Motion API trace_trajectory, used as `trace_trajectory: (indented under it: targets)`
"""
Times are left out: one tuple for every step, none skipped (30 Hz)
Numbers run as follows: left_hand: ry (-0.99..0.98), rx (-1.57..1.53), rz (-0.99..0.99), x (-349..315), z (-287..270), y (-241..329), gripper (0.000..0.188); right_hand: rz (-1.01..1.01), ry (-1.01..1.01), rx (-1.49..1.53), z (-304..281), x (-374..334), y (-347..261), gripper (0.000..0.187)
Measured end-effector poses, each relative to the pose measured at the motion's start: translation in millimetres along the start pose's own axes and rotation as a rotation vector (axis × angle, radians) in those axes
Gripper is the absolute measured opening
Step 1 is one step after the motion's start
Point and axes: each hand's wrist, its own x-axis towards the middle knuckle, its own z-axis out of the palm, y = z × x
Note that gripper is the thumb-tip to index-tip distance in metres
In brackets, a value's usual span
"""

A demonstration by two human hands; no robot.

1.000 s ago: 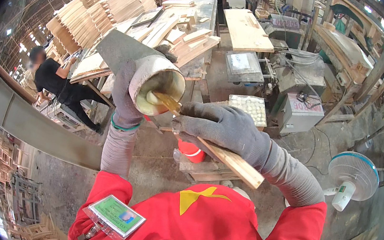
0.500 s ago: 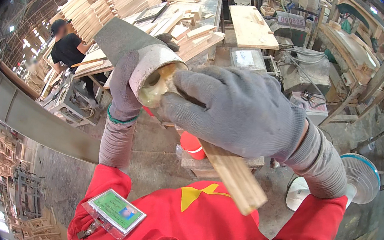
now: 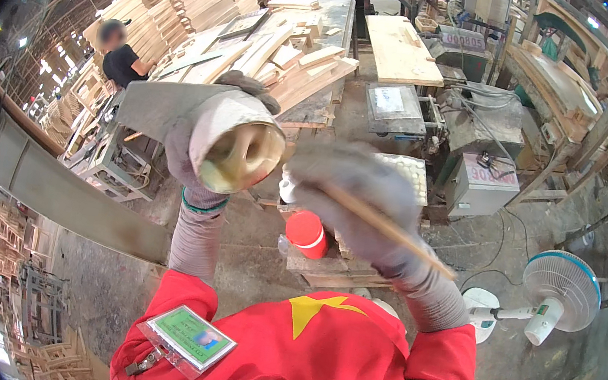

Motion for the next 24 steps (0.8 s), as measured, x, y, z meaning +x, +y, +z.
trace_trajectory:
  targets:
    - [-0.004, -0.038, -0.006, 0, -1, -1, 0.087, 0.009, 0.02, 0.03, 1, 1, 0, 0.029]
    - [-0.016, -0.098, -0.009, 0, 0, -3, 0.09, 0.018, 0.037, 0.054, 2, 3, -1, 0.029]
    - [-0.04, -0.207, -0.022, 0, 0, -4, 0.088, -0.06, -0.031, 0.024, 5, 13, -8, 0.028]
    - [-0.064, -0.316, -0.034, -1, 0, -5, 0.087, -0.138, -0.101, -0.006, 6, 21, -14, 0.028]
    - [-0.086, -0.42, -0.039, 0, -1, -4, 0.086, -0.288, -0.207, -0.158, 4, 28, -18, 0.022]
    - [-0.107, -0.522, -0.047, 0, -3, -3, 0.085, -0.317, -0.354, -0.258, 4, 33, -26, 0.02]
    - [-0.128, -0.625, -0.056, 0, -4, -3, 0.083, -0.344, -0.5, -0.357, 4, 37, -36, 0.018]
    - [-0.152, -0.732, -0.066, -1, -5, -3, 0.082, -0.366, -0.647, -0.46, 6, 39, -42, 0.016]
    - [-0.123, -0.293, -0.111, -5, -13, 2, 0.079, -0.464, -0.689, -0.515, 9, 41, -40, 0.022]
    - [-0.123, -0.357, -0.143, -5, -12, 4, 0.077, -0.515, -0.69, -0.601, 11, 37, -37, 0.022]
    - [-0.124, -0.428, -0.174, -5, -6, 6, 0.075, -0.562, -0.697, -0.69, 14, 34, -35, 0.022]
    - [-0.124, -0.498, -0.207, -5, -2, 7, 0.073, -0.569, -0.753, -0.719, 13, 31, -33, 0.022]
    - [-0.11, -0.403, -0.196, -8, -4, 6, 0.062, -0.579, -0.808, -0.746, 13, 30, -30, 0.022]
    - [-0.094, -0.3, -0.188, -12, -5, 9, 0.052, -0.551, -0.908, -0.709, 8, 39, -30, 0.022]
    - [-0.084, -0.312, -0.222, -12, -5, 11, 0.051, -0.525, -1.015, -0.669, 5, 47, -29, 0.022]
    - [-0.092, -0.371, -0.2, -13, -6, 13, 0.049, -0.565, -0.923, -0.662, 3, 53, -30, 0.021]
    - [-0.133, -0.464, -0.16, -8, -1, 10, 0.047, -0.585, -0.84, -0.698, -1, 56, -31, 0.019]
    - [-0.136, -0.513, -0.144, -11, -3, 14, 0.046, -0.634, -0.741, -0.671, 0, 64, -32, 0.018]
    - [-0.097, -0.626, -0.281, -13, -10, 13, 0.045, -0.81, -0.868, -0.845, -1, 76, -35, 0.026]
    - [-0.068, -0.75, -0.412, -12, -14, 14, 0.045, -0.756, -0.932, -0.79, -4, 83, -34, 0.025]
    - [-0.091, -0.521, -0.285, -12, -14, 16, 0.041, -0.701, -0.995, -0.736, -7, 87, -32, 0.023]
    - [-0.092, -0.121, -0.011, -13, -18, 22, 0.038, -0.644, -1.057, -0.682, -10, 88, -32, 0.022]
    - [-0.092, 0.282, 0.265, -13, -21, 32, 0.036, -0.553, -0.993, -0.692, -17, 79, -30, 0.028]
    - [-0.062, 0.304, 0.293, -15, -21, 31, 0.036, -0.544, -0.949, -0.647, -19, 76, -27, 0.026]
